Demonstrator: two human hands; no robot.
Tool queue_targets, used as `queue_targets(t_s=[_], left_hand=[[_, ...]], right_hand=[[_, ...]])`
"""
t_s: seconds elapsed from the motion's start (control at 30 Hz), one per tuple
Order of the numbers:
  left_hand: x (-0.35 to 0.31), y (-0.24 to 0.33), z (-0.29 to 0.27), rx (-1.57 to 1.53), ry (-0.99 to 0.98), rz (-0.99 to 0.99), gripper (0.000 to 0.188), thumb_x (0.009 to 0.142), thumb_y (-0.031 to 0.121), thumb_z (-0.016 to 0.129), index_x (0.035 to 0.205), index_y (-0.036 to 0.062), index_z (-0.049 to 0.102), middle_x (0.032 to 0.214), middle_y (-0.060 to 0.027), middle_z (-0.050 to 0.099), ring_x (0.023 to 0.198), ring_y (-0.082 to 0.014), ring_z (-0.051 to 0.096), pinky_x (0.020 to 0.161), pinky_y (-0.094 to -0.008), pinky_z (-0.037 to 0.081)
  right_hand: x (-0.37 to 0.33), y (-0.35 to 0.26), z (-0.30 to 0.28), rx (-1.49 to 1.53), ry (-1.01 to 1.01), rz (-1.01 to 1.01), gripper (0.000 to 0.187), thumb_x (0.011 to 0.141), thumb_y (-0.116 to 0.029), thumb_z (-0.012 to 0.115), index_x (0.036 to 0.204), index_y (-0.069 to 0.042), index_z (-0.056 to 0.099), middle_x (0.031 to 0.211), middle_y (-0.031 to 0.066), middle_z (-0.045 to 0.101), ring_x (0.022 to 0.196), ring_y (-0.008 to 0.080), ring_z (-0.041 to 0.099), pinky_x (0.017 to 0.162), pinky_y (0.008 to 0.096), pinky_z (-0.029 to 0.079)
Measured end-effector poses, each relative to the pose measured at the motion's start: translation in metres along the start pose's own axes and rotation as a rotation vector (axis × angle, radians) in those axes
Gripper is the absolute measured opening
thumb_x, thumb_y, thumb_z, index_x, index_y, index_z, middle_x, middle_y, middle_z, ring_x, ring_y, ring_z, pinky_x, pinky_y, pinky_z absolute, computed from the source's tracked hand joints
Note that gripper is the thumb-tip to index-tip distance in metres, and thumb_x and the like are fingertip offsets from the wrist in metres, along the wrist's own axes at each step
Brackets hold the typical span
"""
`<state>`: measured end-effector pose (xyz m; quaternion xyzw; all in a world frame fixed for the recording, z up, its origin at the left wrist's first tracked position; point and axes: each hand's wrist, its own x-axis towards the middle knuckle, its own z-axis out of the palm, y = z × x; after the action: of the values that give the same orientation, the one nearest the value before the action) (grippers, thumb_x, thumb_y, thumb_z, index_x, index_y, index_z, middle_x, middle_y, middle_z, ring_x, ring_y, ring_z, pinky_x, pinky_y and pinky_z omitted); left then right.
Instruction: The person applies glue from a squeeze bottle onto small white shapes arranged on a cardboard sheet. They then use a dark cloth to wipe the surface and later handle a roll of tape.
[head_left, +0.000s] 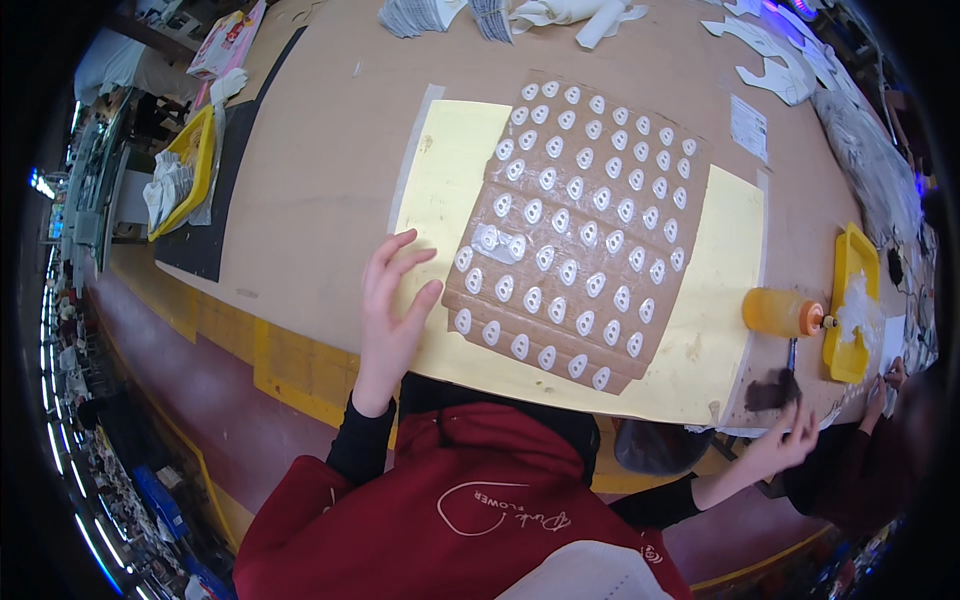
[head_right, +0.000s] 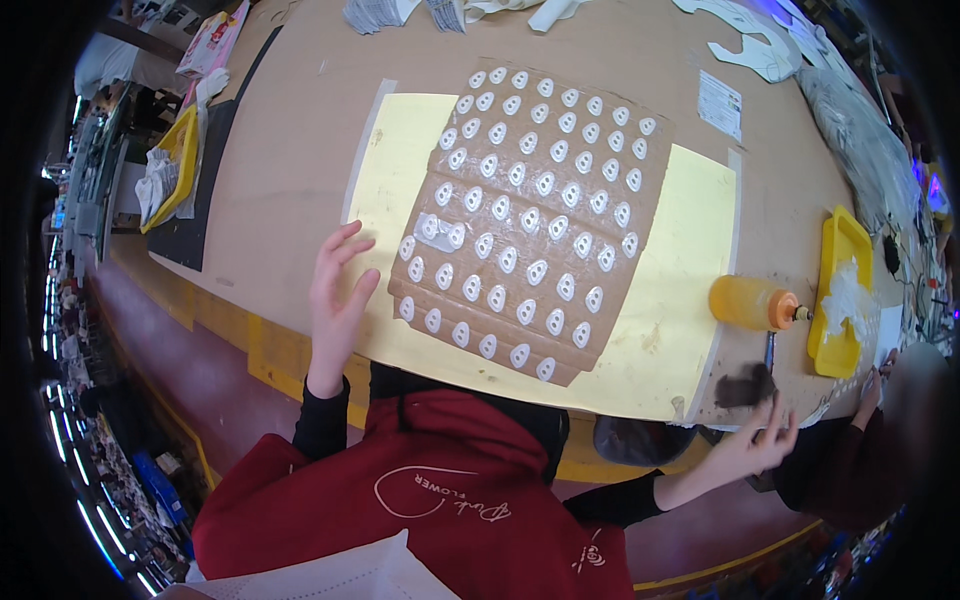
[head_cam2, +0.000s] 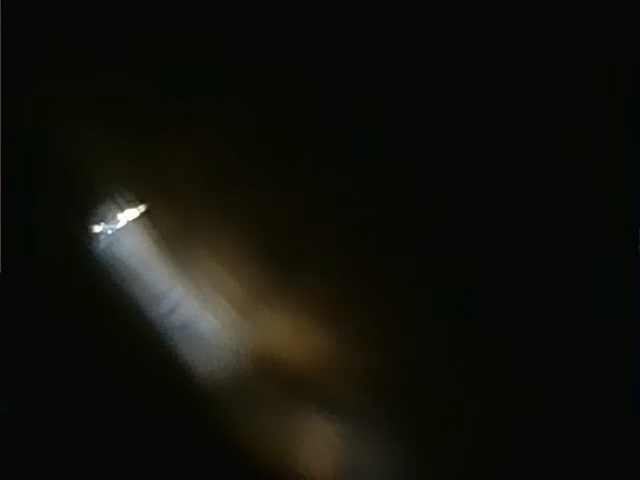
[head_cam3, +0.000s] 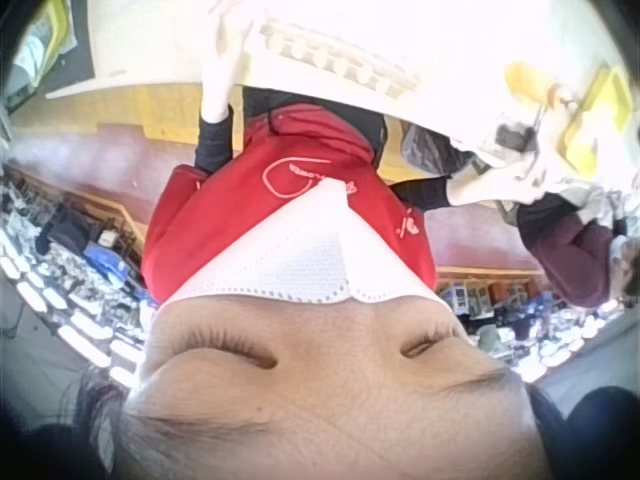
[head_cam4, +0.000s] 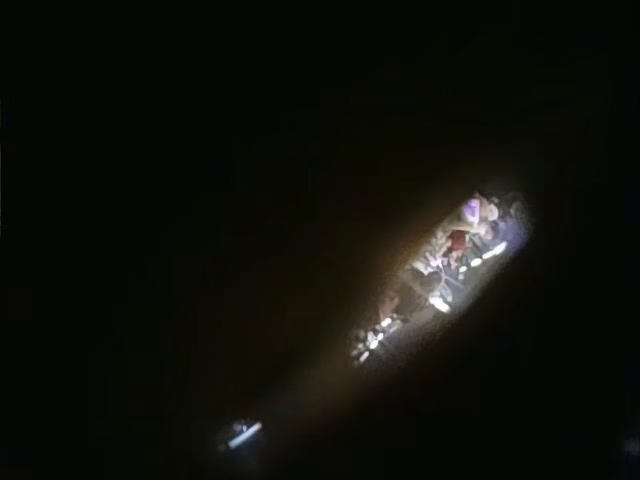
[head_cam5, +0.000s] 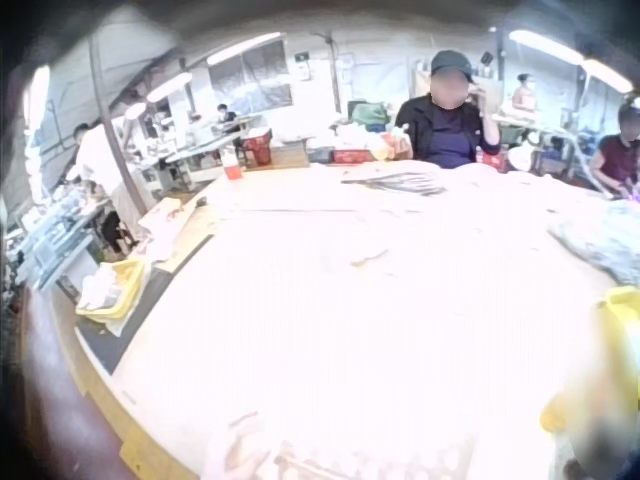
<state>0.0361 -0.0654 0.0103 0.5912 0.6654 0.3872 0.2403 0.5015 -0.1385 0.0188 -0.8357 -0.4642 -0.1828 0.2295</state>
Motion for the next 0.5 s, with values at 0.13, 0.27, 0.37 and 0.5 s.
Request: queue_targets(t_s=[0.13, 0.27, 0.37, 0.5], left_hand=[[-0.003, 0.005, -0.007, 0.246, -0.089, 0.225, 0.026, 0.08, 0.019, 0.066, 0.107, 0.0173, 0.069, 0.143, -0.0152, 0.036, 0.135, -0.0406, 0.021, 0.109, -0.0517, 0.02], [0.0, 0.003, -0.007, 0.356, -0.179, 0.321, 0.026, 0.083, 0.032, 0.063, 0.107, 0.0254, 0.07, 0.149, -0.0175, 0.026, 0.137, -0.045, 0.011, 0.109, -0.0564, 0.011], [-0.006, 0.0, -0.007, 0.376, -0.163, 0.291, 0.03, 0.087, 0.045, 0.056, 0.109, 0.0286, 0.07, 0.151, -0.0173, 0.022, 0.137, -0.0455, 0.007, 0.109, -0.0574, 0.008], [-0.006, -0.007, -0.003, 0.413, -0.126, 0.298, 0.047, 0.09, 0.061, 0.039, 0.109, 0.0302, 0.069, 0.152, -0.0172, 0.019, 0.137, -0.046, 0.004, 0.108, -0.0576, 0.003]], right_hand=[[-0.003, -0.013, 0.009, 0.312, 0.104, 0.194, 0.035, 0.093, -0.024, 0.056, 0.12, -0.002, 0.06, 0.128, 0.0152, 0.05, 0.116, 0.0278, 0.049, 0.096, 0.038, 0.041], [-0.011, -0.064, -0.001, 0.588, 0.467, 0.008, 0.026, 0.093, -0.017, 0.054, 0.105, 0.005, 0.061, 0.122, 0.0173, 0.053, 0.107, 0.0285, 0.053, 0.092, 0.0389, 0.044], [-0.029, -0.096, 0.012, 0.84, 0.219, -0.221, 0.012, 0.084, -0.003, 0.058, 0.093, 0.005, 0.06, 0.112, 0.0197, 0.057, 0.102, 0.0298, 0.055, 0.088, 0.0404, 0.045], [-0.033, -0.157, 0.017, 0.706, -0.41, -0.281, 0.021, 0.077, 0.0, 0.066, 0.097, -0.001, 0.064, 0.106, 0.0128, 0.059, 0.102, 0.0292, 0.054, 0.089, 0.0366, 0.043]])
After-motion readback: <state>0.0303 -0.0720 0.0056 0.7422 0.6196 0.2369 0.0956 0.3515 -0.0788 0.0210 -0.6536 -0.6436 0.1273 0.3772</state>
